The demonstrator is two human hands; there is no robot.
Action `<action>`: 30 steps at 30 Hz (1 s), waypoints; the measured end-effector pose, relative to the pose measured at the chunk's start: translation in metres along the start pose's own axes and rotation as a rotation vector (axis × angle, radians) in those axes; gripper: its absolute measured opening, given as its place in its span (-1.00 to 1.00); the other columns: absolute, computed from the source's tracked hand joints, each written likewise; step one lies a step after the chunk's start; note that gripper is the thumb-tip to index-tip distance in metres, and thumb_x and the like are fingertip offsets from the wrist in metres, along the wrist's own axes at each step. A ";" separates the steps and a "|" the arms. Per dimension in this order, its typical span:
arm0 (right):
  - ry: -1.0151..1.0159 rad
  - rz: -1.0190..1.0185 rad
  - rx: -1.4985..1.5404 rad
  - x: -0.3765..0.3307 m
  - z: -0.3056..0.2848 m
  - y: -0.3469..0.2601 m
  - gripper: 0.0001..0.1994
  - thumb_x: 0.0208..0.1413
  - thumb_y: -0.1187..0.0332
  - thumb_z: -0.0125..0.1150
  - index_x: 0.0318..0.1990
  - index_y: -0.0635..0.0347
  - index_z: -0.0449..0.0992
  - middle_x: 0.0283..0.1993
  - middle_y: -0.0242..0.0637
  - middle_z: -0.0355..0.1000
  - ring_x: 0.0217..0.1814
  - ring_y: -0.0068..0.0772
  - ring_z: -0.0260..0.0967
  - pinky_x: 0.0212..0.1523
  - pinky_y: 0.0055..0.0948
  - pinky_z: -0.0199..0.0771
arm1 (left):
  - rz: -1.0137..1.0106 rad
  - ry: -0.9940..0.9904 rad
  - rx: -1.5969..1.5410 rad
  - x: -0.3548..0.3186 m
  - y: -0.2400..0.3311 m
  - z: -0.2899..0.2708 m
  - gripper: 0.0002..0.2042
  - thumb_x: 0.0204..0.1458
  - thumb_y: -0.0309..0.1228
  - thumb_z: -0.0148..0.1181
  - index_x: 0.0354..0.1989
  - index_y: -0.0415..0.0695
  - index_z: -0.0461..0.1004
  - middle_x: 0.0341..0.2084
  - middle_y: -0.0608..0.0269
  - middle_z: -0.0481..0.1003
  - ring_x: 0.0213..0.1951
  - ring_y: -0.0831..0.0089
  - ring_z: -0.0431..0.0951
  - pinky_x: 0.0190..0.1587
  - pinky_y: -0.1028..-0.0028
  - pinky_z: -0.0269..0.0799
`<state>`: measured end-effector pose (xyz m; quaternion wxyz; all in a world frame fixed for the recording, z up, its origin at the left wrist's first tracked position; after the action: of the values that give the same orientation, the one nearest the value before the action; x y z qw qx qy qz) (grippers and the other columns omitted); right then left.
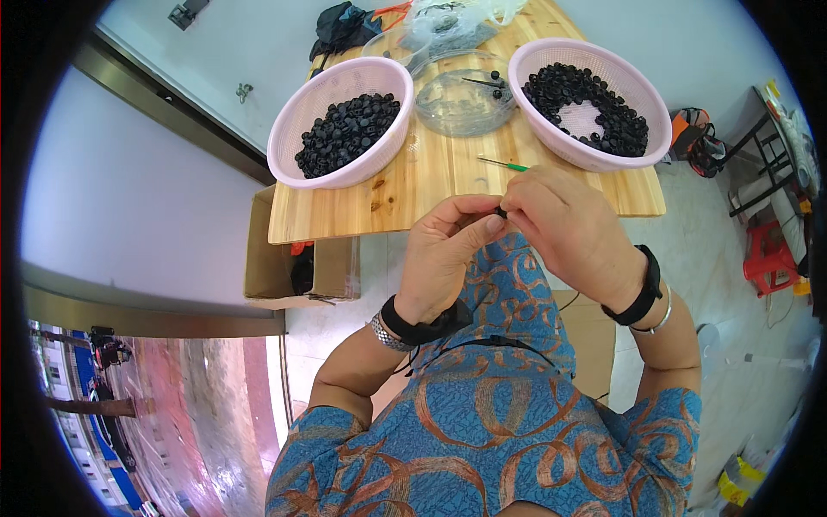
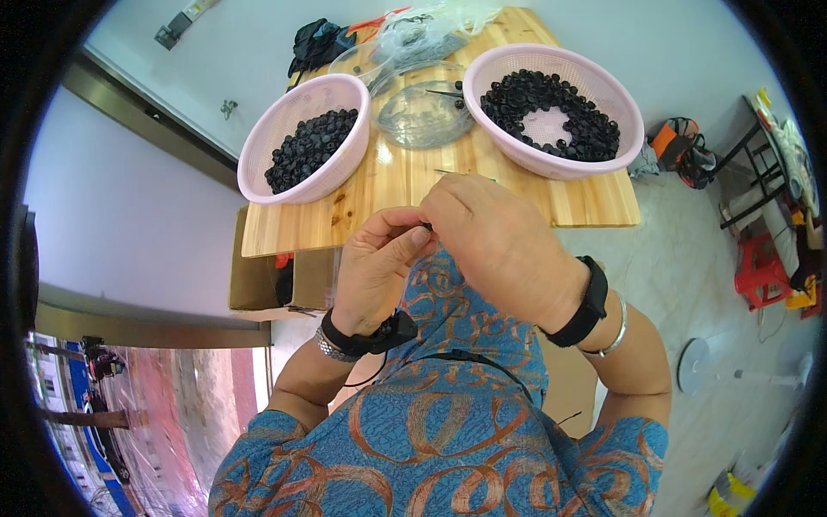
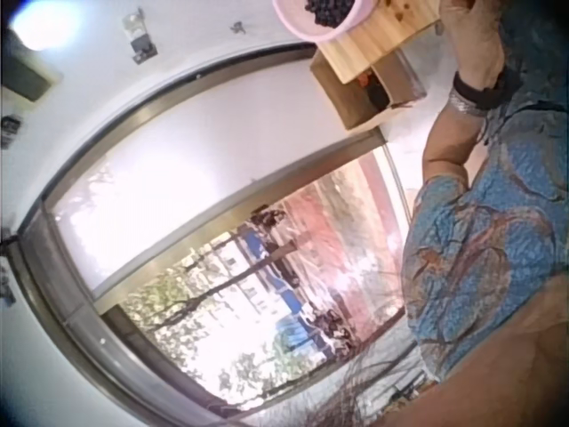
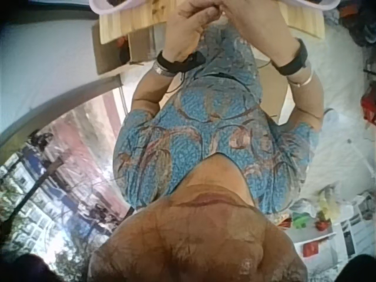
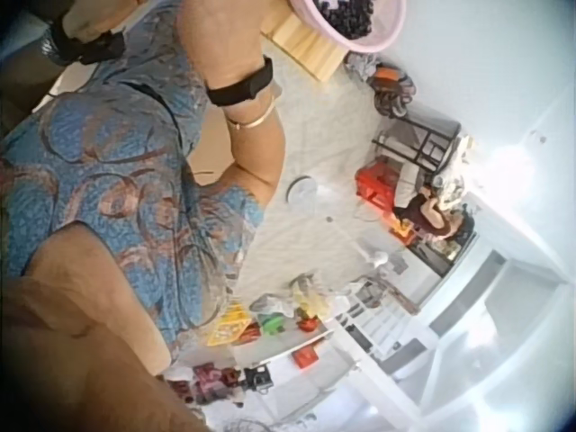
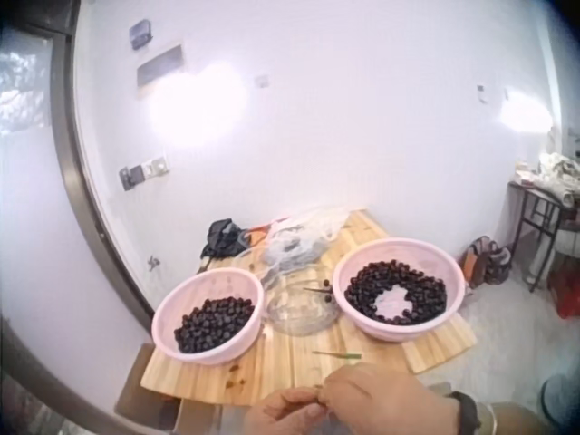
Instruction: The recorder is assembling small black components by inserting internal pieces or connectors.
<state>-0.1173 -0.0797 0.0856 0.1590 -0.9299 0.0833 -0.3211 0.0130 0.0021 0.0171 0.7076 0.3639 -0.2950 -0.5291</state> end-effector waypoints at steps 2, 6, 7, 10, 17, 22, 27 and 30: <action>-0.020 0.041 0.093 0.001 -0.004 0.006 -0.87 -0.17 0.52 0.12 -0.39 0.27 0.36 -0.41 -0.14 0.31 -0.37 -0.12 0.33 -0.37 -0.32 0.37 | -0.018 -0.029 0.028 0.000 0.001 0.000 -0.78 0.02 -0.60 0.06 -0.12 -0.29 0.38 -0.23 0.16 0.45 -0.21 0.49 0.48 -0.12 0.55 0.43; -0.026 0.244 0.465 -0.004 0.000 0.017 -0.87 -0.11 0.52 0.17 -0.37 0.28 0.38 -0.42 -0.21 0.36 -0.43 -0.31 0.39 -0.42 -0.48 0.39 | -0.099 -0.043 -0.116 0.003 -0.004 0.002 -0.78 0.05 -0.58 0.03 -0.11 -0.29 0.37 -0.23 0.16 0.45 -0.21 0.48 0.49 -0.12 0.57 0.43; -0.024 0.244 0.464 -0.005 -0.002 0.019 -0.87 -0.11 0.52 0.17 -0.37 0.28 0.38 -0.42 -0.21 0.36 -0.43 -0.31 0.39 -0.42 -0.48 0.39 | -0.145 -0.032 -0.190 0.003 -0.006 0.003 -0.79 0.06 -0.57 0.02 -0.11 -0.28 0.37 -0.23 0.16 0.45 -0.21 0.47 0.49 -0.12 0.58 0.44; 0.031 0.307 0.546 -0.004 -0.010 0.031 -0.85 -0.11 0.50 0.22 -0.34 0.27 0.41 -0.41 -0.31 0.38 -0.43 -0.51 0.39 -0.43 -0.59 0.37 | -0.209 -0.005 -0.307 0.007 -0.009 -0.001 -0.79 0.08 -0.56 -0.02 -0.10 -0.28 0.36 -0.21 0.13 0.44 -0.21 0.47 0.50 -0.13 0.60 0.46; 0.106 0.390 0.166 -0.001 -0.060 0.081 -0.89 -0.02 0.44 0.12 -0.37 0.30 0.42 -0.50 -0.36 0.35 -0.44 -0.58 0.30 -0.41 -0.58 0.29 | -0.271 0.040 -0.415 0.018 -0.015 -0.005 -0.78 0.12 -0.53 -0.08 -0.07 -0.28 0.30 -0.22 0.11 0.42 -0.24 0.49 0.48 -0.18 0.61 0.49; -0.114 0.483 -0.125 -0.002 -0.091 0.178 -0.86 -0.05 0.42 0.10 -0.38 0.33 0.40 -0.55 -0.34 0.34 -0.51 -0.57 0.25 -0.45 -0.54 0.29 | -0.306 0.044 -0.386 0.024 -0.021 0.000 -0.79 0.12 -0.53 -0.09 -0.08 -0.28 0.30 -0.24 0.13 0.42 -0.26 0.49 0.48 -0.20 0.62 0.49; -0.460 0.710 -0.232 0.009 -0.076 0.239 -0.88 -0.24 0.39 0.18 -0.50 0.21 0.50 -0.44 -0.19 0.45 -0.33 -0.22 0.41 -0.33 -0.29 0.38 | -0.331 0.094 -0.389 0.034 -0.026 -0.001 -0.82 0.11 -0.55 -0.07 -0.12 -0.25 0.32 -0.24 0.13 0.41 -0.27 0.48 0.47 -0.22 0.64 0.50; -0.589 0.523 -0.448 0.014 -0.058 0.263 -0.87 -0.27 0.39 0.21 -0.47 0.16 0.52 -0.42 -0.19 0.47 -0.29 -0.22 0.43 -0.32 -0.27 0.39 | -0.356 0.101 -0.390 0.041 -0.031 -0.004 -0.83 0.10 -0.55 -0.06 -0.13 -0.24 0.33 -0.24 0.13 0.41 -0.27 0.48 0.46 -0.22 0.63 0.50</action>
<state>-0.1566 -0.3437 0.0451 0.0466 -0.9409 0.3339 0.0341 0.0102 -0.0418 -0.0095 0.6739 0.2929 -0.0830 -0.6732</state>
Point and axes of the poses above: each hand's wrist, its own x-axis towards the middle knuckle, its own z-axis out of the palm, y = z × x, the point moved 2 cm from there along x, towards the middle knuckle
